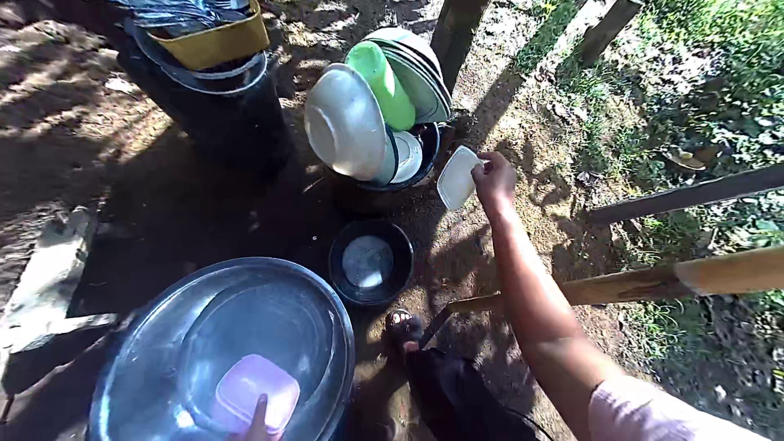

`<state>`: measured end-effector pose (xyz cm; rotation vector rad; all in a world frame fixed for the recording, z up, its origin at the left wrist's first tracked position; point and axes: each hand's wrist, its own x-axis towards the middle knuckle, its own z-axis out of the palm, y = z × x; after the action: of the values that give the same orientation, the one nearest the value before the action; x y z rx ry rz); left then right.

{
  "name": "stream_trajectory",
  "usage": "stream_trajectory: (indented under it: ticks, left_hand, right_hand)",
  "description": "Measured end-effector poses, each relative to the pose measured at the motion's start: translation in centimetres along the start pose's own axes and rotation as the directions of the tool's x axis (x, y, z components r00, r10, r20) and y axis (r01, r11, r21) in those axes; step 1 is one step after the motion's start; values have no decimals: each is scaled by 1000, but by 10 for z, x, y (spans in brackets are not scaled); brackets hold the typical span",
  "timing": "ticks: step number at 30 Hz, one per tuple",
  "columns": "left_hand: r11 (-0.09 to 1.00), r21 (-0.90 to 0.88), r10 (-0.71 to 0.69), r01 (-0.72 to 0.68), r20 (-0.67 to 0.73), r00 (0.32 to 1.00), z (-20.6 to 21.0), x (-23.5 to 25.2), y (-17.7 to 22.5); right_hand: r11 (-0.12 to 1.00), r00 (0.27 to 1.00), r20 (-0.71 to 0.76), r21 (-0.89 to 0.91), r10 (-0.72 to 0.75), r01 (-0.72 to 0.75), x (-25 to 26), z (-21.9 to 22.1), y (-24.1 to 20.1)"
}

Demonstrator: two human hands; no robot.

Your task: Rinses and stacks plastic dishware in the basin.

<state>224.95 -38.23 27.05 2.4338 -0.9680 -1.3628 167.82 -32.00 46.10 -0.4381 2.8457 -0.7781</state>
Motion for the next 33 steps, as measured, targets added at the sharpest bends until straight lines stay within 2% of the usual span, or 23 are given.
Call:
stream_trajectory:
  ticks: [3, 5, 10, 13, 15, 18, 20, 22, 24, 27, 28, 29, 30, 31, 33]
  left_hand:
    - [999, 48, -16, 13, 58, 998, 22, -48, -2]
    - [998, 65, -31, 24, 108, 994, 33, -75, 0]
    - [991, 130, -45, 29, 120, 992, 55, -117, 29]
    - [980, 175, 69, -100, 175, 982, 69, -134, 54]
    - [954, 159, 200, -253, 288, 936, 85, -156, 89]
    - [886, 64, 371, -459, 495, 786, 127, -194, 165]
    - [764, 112, 458, -636, 600, 656, 159, -218, 224]
    - [528, 154, 588, -835, 643, 490, 190, -235, 276]
    - [246, 152, 734, -957, 616, 286, 219, -243, 311]
    - [-181, 70, 796, -981, 596, -104, 266, -245, 344]
    - [-290, 42, 771, -956, 602, -208, 284, -244, 352]
    - [-379, 32, 732, -925, 622, -279, 302, -242, 360]
    - [-443, 39, 685, -895, 659, -310, 320, -241, 368]
    - [-476, 59, 640, -878, 708, -300, 334, -239, 375]
    - [-494, 127, 576, -860, 789, -214, 359, -235, 386]
  right_hand:
    - [998, 997, -45, -22, -55, 54, 60, -1, -31]
    - [995, 998, -2, -71, -65, 65, 91, 8, -50]
    - [997, 998, 63, -73, 1, 4, 124, 32, -67]
    - [996, 989, 140, -84, 46, -34, 126, 23, -66]
    - [998, 982, 181, -40, 62, -55, 122, 13, -58]
    - [994, 972, 212, 18, 105, -111, 116, -2, -38]
    - [983, 966, 214, 78, 146, -166, 112, -9, -22]
    - [970, 964, 214, 149, 158, -192, 111, -16, -8]
    - [968, 964, 218, 167, 150, -189, 113, -27, 1]
    - [976, 972, 176, 119, 159, -181, 117, -49, 13]
    - [976, 974, 148, 108, 172, -189, 116, -56, 18]
    - [974, 975, 123, 109, 187, -201, 116, -61, 21]
    - [968, 972, 107, 116, 209, -221, 115, -65, 25]
    - [963, 969, 93, 129, 228, -238, 113, -65, 28]
    - [953, 968, 87, 174, 236, -248, 107, -60, 31]
